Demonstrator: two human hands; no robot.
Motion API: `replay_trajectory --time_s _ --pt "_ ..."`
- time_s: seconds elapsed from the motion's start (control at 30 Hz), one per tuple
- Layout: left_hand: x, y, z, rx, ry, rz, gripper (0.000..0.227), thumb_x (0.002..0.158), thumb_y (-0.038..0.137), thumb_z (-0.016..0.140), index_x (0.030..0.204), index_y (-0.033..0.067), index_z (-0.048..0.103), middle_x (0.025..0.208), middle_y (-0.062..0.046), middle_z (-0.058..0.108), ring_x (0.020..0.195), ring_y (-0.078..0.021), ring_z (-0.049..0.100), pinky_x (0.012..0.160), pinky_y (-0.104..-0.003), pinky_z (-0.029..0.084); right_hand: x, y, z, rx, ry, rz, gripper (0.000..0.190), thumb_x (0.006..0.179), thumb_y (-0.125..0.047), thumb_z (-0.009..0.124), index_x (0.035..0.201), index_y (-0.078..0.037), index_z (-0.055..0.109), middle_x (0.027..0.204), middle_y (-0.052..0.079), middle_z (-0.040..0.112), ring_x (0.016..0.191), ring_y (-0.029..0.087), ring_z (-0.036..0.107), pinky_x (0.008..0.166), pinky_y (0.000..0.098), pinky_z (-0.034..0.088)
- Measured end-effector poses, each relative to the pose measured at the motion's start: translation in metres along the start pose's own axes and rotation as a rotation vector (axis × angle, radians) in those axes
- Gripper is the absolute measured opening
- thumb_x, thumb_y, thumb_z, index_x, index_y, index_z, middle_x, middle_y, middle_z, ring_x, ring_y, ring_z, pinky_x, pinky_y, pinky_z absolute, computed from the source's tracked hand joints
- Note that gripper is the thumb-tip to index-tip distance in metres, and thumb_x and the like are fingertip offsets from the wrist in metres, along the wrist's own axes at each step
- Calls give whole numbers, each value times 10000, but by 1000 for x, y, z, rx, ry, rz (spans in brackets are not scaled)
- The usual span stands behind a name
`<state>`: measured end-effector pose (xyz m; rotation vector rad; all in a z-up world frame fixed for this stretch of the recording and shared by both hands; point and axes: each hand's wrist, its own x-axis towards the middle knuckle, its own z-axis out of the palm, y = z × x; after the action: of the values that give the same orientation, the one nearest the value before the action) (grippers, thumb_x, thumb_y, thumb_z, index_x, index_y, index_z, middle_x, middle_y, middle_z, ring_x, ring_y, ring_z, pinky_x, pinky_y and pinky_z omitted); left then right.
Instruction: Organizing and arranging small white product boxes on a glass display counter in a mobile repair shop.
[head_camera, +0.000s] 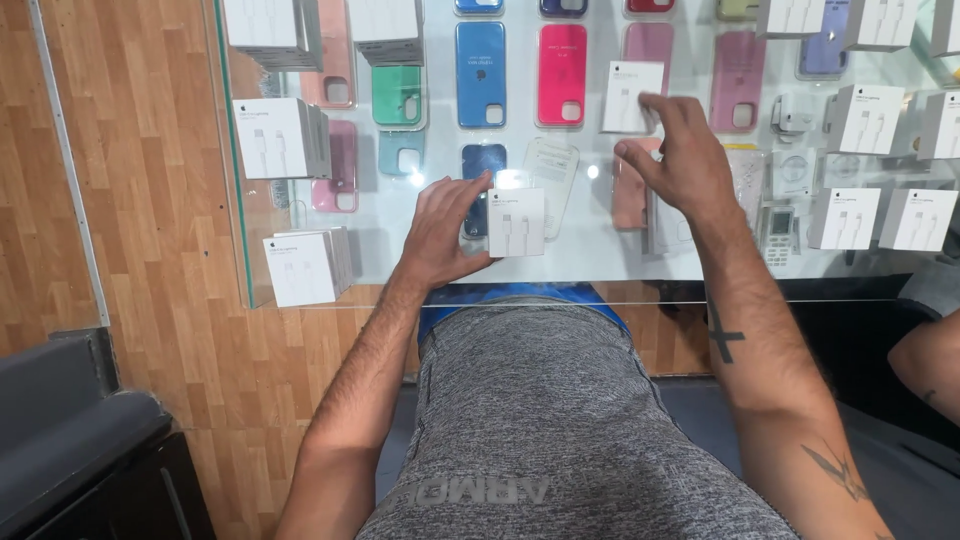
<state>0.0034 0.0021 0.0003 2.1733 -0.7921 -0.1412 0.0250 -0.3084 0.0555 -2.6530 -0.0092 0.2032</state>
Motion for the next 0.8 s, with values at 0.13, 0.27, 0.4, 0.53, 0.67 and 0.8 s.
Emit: replay_trajectory --time_s 0.13,0.27,0.4,0.53,0.67,0.8 --pt "-2 -1 5 -48 -16 -146 944 613 256 833 1400 223 313 1276 30 527 1245 -147 420 1147 -421 172 -12 0 9 -48 113 -61 411 876 -290 718 1204 -86 578 995 111 535 645 252 606 501 368 470" --pt "-3 -2 5 -47 -8 -128 924 630 293 823 1399 225 315 1274 39 524 1247 -140 415 1147 -416 176 -16 -18 3 12 105 -81 601 769 -277 789 1271 -86 517 1295 208 395 847 337 600 588 436 482" --pt "-4 -6 7 -12 -25 -135 947 619 289 816 1410 231 298 1286 51 512 1252 -136 403 1149 -412 174 -14 -27 2 157 -20 -102 675 724 -93 770 1322 -7 469 1284 299 409 1017 464 541 748 490 498" --pt "-3 -4 6 -20 -32 -125 933 622 271 807 1407 210 306 1280 39 518 1251 -144 408 1146 -419 180 -30 -34 5 192 -69 10 695 700 -75 774 1319 -12 464 1266 287 402 969 406 554 774 447 503" --pt "-2 -5 5 -26 -25 -119 914 636 257 811 1403 191 317 1271 17 528 1243 -162 421 1143 -428 182 -41 -46 10 396 50 -165 838 639 -96 817 1367 -67 405 1236 151 433 934 254 477 825 349 455" --pt "-2 -3 5 -28 -37 -113 913 639 216 801 1408 173 308 1268 0 525 1247 -180 413 1144 -435 167 -51 -85 -1 212 31 -401 864 608 -218 837 1357 -104 421 1171 128 506 1032 318 477 905 431 440"
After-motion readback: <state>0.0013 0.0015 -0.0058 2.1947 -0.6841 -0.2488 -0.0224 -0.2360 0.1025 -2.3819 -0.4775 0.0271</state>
